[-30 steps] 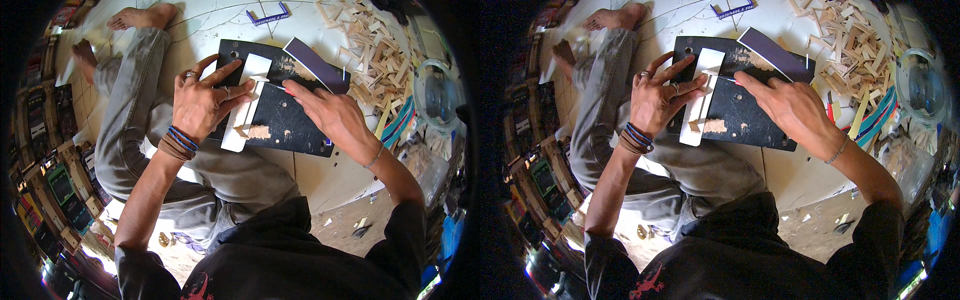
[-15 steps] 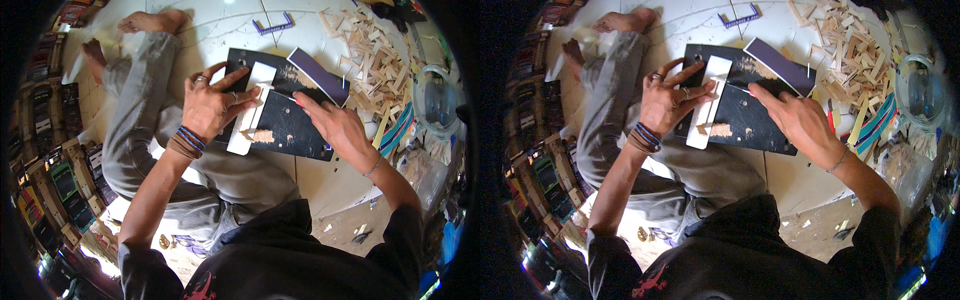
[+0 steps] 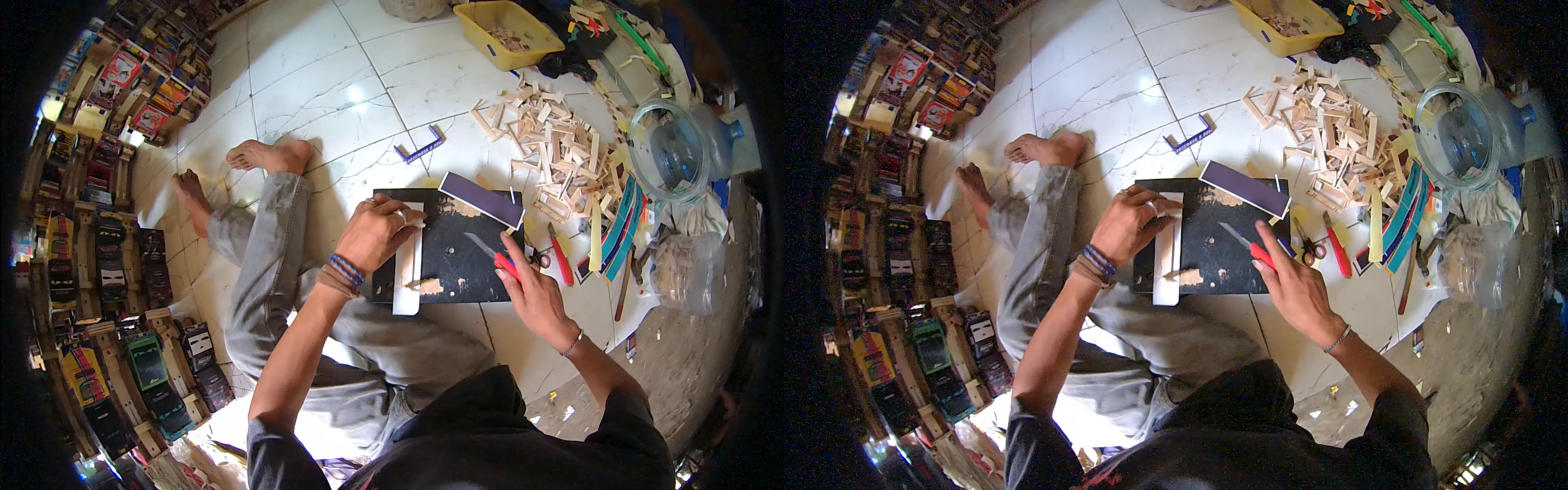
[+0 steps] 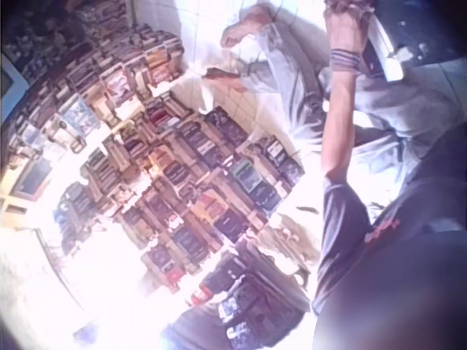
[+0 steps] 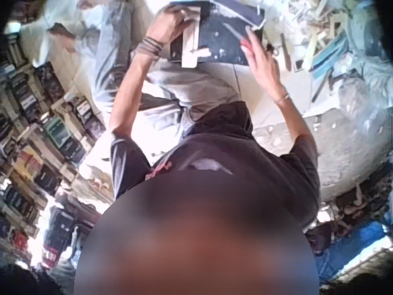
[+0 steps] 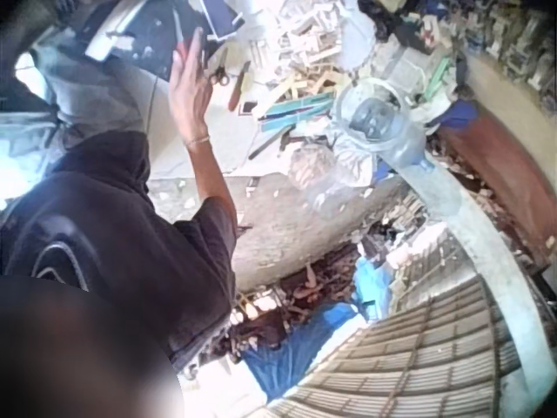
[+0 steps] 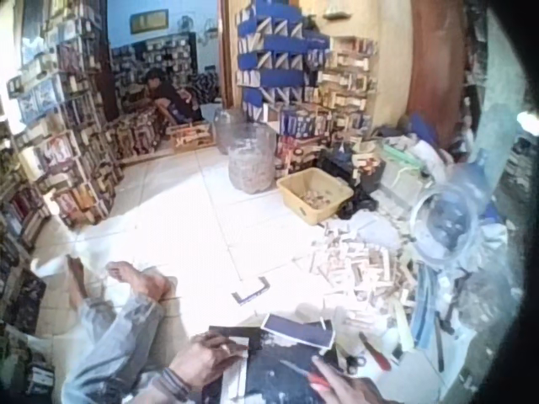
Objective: The person sits on the floor and assembles a small craft item. They peel a purple sticker from a backing sheet, cut a small wooden piece with a utility knife, and then use scissors to trim the sticker before wrapping it around the wooden piece.
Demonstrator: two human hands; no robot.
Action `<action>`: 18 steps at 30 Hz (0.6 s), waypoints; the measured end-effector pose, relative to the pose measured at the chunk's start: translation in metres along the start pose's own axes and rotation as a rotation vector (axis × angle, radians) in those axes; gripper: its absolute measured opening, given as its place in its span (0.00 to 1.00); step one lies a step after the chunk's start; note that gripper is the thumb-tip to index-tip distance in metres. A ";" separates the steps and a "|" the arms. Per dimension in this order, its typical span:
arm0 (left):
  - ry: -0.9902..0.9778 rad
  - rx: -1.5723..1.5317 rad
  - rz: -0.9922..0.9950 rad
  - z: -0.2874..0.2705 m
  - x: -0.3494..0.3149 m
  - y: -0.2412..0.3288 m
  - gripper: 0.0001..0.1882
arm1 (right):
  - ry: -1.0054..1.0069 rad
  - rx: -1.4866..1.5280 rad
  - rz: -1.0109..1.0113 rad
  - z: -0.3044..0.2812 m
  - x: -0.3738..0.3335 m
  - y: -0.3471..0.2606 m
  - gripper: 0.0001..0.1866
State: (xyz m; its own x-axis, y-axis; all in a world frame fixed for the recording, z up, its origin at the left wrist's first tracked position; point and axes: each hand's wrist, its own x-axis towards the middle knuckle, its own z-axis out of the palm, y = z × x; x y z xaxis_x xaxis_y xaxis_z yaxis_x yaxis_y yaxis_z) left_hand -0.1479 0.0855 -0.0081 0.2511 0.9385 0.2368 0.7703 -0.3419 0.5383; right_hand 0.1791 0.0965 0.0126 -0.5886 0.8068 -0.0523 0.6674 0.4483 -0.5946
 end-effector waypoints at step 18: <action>0.337 -0.029 -0.623 -0.005 -0.101 0.085 0.09 | 0.070 0.264 0.091 0.017 0.002 -0.012 0.23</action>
State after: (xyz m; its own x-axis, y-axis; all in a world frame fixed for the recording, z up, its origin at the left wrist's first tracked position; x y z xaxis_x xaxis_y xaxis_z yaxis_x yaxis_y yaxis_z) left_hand -0.1106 -0.0388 0.0182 -0.4304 0.8956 0.1129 0.6945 0.2486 0.6752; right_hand 0.1621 0.0864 0.0062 -0.4928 0.8677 -0.0646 0.5688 0.2650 -0.7786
